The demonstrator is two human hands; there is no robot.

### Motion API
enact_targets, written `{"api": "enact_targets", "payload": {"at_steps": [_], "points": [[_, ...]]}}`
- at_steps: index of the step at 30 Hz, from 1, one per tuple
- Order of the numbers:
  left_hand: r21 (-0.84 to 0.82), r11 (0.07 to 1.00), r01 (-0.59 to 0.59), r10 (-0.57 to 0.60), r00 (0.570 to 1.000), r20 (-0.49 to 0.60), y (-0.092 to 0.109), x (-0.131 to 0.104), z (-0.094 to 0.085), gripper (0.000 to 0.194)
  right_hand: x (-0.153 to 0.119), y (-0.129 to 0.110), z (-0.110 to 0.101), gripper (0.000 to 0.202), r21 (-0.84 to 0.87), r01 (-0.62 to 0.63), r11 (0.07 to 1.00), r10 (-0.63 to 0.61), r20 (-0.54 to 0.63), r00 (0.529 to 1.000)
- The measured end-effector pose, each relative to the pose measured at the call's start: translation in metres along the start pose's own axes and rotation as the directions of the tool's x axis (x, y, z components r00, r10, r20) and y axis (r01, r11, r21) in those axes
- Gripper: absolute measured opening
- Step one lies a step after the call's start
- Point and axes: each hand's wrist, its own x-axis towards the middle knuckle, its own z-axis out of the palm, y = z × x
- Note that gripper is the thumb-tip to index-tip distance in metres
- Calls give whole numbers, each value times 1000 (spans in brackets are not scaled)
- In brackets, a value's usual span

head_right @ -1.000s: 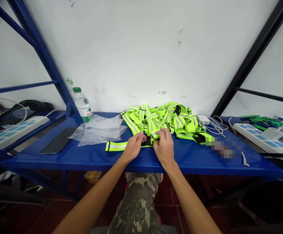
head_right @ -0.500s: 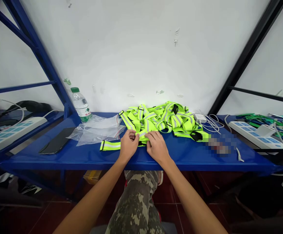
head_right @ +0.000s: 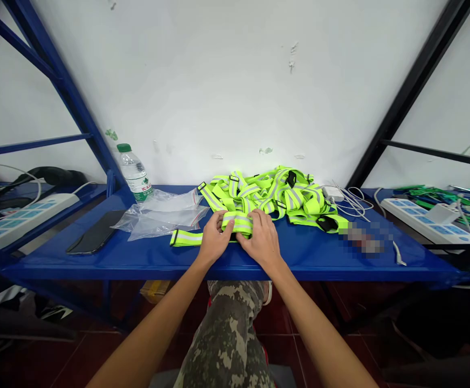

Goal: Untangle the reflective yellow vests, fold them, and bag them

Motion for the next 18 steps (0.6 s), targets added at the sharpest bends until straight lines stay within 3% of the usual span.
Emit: {"api": "enact_targets", "payload": {"at_steps": [7, 11, 14, 18], "points": [[-13, 997, 70, -70, 997, -28, -1, 1, -4, 31, -2, 12, 1, 42, 125, -92, 988, 96, -24, 995], [-49, 994, 94, -95, 995, -23, 0, 1, -5, 22, -1, 8, -1, 53, 81, -91, 993, 89, 32, 996], [-85, 992, 91, -94, 995, -21, 0, 2, -5, 19, -1, 8, -2, 50, 72, -100, 992, 95, 73, 993], [-168, 977, 131, -135, 991, -13, -2, 4, -5, 21, -3, 13, -2, 53, 80, -127, 989, 123, 56, 991]]}}
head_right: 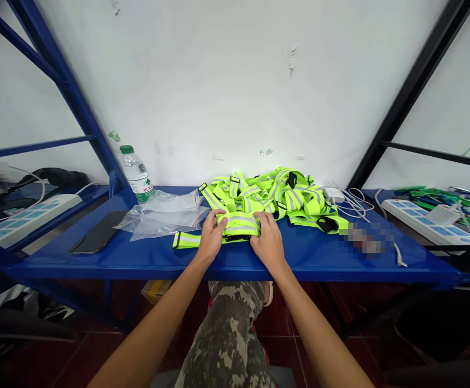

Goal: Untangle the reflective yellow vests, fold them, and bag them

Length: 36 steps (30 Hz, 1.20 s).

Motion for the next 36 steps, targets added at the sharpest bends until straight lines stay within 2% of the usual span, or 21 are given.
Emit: {"api": "enact_targets", "payload": {"at_steps": [4, 6, 9, 12, 15, 20, 23, 26, 31, 34, 36], "points": [[-132, 982, 132, -134, 991, -9, 1, 1, 0, 28, -2, 3, -1, 53, -27, -8, 1000, 7, -35, 999], [-144, 978, 152, -154, 988, -4, 1, 0, 0, 29, -2, 2, -2, 53, -65, -4, 998, 0, -66, 998], [-77, 992, 99, -95, 994, 50, -1, 0, 1, 30, -1, -1, -5, 54, -104, 136, 985, -141, -37, 989], [35, 999, 12, -14, 997, 81, -3, -1, 1, 31, 0, -5, -8, 45, -53, 330, 942, -327, 65, 943], [134, 990, -43, 35, 997, 62, -5, -2, 1, 36, 0, -4, -7, 34, 10, 418, 909, -416, 114, 902], [394, 911, -118, 134, 991, -12, 1, -7, 5, 42, -2, -3, -6, 31, -69, 396, 916, -390, 82, 917], [529, 845, -77, 117, 992, -42, 7, -10, 7, 43, -3, -9, -10, 24, -140, 374, 917, -361, 113, 926], [582, 813, -25, 71, 996, -57, 9, -11, 8, 40, -3, -17, -12, 21, -108, 414, 904, -394, 169, 903], [633, 771, -66, 106, 994, -25, 11, -13, 9, 45, -2, -18, -10, 27, -39, 491, 870, -463, 276, 842], [714, 690, -120, 183, 983, -12, 16, -18, 10, 48, -4, -15, -8, 31, -22, 458, 889, -428, 319, 846], [756, 637, -148, 249, 968, -20, 20, -24, 9, 44, -4, -16, -8, 32, -21, 425, 905, -395, 332, 857]]}}
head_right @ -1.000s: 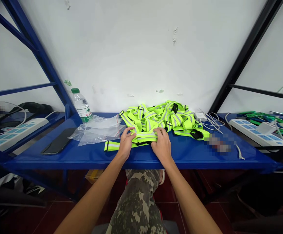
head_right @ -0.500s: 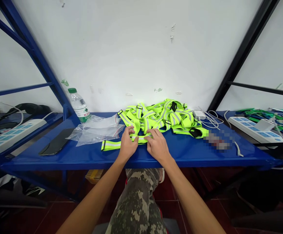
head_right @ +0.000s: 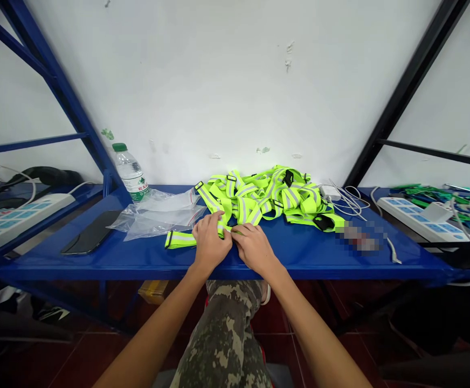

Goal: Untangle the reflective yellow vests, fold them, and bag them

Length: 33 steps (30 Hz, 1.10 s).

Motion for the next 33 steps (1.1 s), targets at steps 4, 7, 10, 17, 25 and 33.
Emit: {"api": "enact_targets", "payload": {"at_steps": [4, 7, 10, 17, 25, 33], "points": [[117, 992, -52, 59, 996, -60, -2, -19, -19, 35, 1, -4, 0, 32, -18, -41, 999, 42, 25, 999], [247, 969, -24, 48, 995, -92, -10, -38, -40, 36, 2, -7, 2, 35, -66, -46, 997, 48, 28, 998], [336, 932, 134, -83, 983, -163, -23, -49, -59, 50, 2, -8, 5, 38, -112, -55, 992, 59, 32, 998], [262, 920, 291, -296, 955, -19, -49, -37, -76, 68, 1, -14, 3, 39, -100, -123, 987, 130, 71, 989], [-643, 685, 343, -400, 914, 61, -45, -12, -51, 40, 0, -20, 2, 37, -87, -183, 979, 191, 100, 976], [-419, 897, -139, 209, 970, 126, -23, 3, -20, 23, -8, -16, 0, 40, 121, -194, 973, 186, 78, 979]]}}
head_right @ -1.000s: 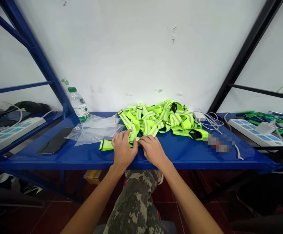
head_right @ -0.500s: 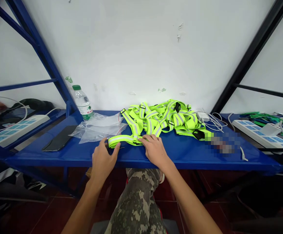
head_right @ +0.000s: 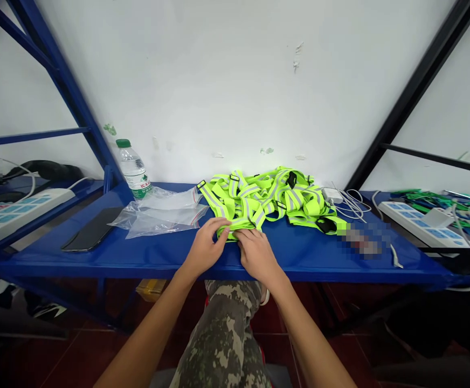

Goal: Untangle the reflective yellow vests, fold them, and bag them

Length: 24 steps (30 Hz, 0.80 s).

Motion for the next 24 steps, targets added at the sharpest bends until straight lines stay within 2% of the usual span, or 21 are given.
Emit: {"api": "enact_targets", "payload": {"at_steps": [4, 8, 10, 12, 16, 19, 24], "points": [[172, 982, -80, 56, 989, 137, -3, 0, 6, 22, -9, 8, -1, 35, 259, -5, 966, 18, -49, 999], [273, 952, -136, 72, 970, 233, -2, -2, 9, 24, -13, 12, -1, 25, 457, -69, 887, 152, -147, 977], [324, 932, -166, 72, 957, 283, 0, -4, 10, 25, -14, 14, 1, 20, 497, -102, 862, 243, -227, 943], [379, 904, -196, 73, 946, 317, 3, -5, 10, 28, -14, 14, 2, 17, 484, -141, 864, 325, -323, 889], [466, 852, -239, 62, 930, 363, 10, -12, 10, 38, -12, 16, 5, 36, 398, -246, 884, 415, -425, 804], [533, 811, -241, 23, 924, 382, 20, -18, 9, 45, -11, 19, 6, 33, 445, -283, 850, 464, -377, 802], [652, 734, -190, -54, 940, 336, 32, -22, 7, 50, -12, 20, 7, 34, 681, -238, 693, 439, -136, 888]]}}
